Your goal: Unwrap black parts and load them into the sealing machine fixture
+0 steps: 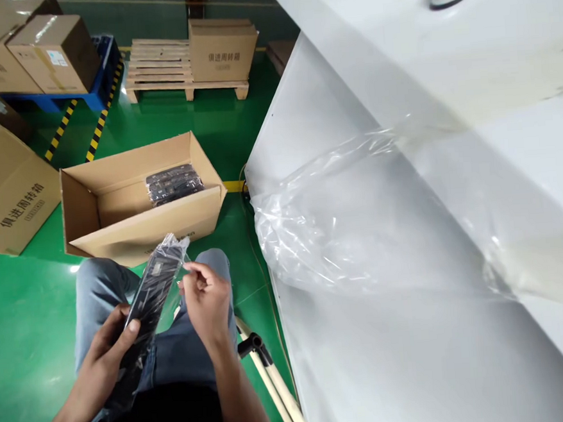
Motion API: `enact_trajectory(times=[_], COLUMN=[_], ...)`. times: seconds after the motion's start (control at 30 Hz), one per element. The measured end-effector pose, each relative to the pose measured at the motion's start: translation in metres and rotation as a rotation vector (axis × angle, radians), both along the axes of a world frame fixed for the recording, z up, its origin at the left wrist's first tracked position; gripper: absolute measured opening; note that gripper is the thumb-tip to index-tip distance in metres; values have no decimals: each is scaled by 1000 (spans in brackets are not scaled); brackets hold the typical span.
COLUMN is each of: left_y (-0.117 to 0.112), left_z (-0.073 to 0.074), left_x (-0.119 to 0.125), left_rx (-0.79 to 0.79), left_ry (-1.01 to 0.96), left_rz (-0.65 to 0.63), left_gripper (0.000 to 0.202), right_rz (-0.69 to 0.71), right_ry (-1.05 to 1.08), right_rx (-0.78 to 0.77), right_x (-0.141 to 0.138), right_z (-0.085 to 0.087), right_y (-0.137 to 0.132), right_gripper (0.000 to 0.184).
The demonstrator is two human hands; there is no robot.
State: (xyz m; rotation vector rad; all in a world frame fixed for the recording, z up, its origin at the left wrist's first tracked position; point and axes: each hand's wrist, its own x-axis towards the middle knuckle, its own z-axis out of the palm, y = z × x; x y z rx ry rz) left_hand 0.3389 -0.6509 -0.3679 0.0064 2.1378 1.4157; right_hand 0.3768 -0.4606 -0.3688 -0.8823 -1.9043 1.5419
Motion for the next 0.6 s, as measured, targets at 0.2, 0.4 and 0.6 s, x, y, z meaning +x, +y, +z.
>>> enact_trajectory(times=[0.2, 0.4, 0.6], left_y=[1, 3, -2], left_z=[1, 7, 10], left_x=[0, 2, 4], left_rx=[24, 46, 57], left_ry=[-61, -106, -190], left_rz=[-41, -115, 39], left_gripper=[50, 49, 46], right_rz=[41, -90, -242], right_ry=[69, 56, 130], right_rx=[-39, 65, -133], right_x=[0, -10, -13], right_z=[6, 9, 0], right_y=[7, 6, 6], right_gripper=[32, 28, 37])
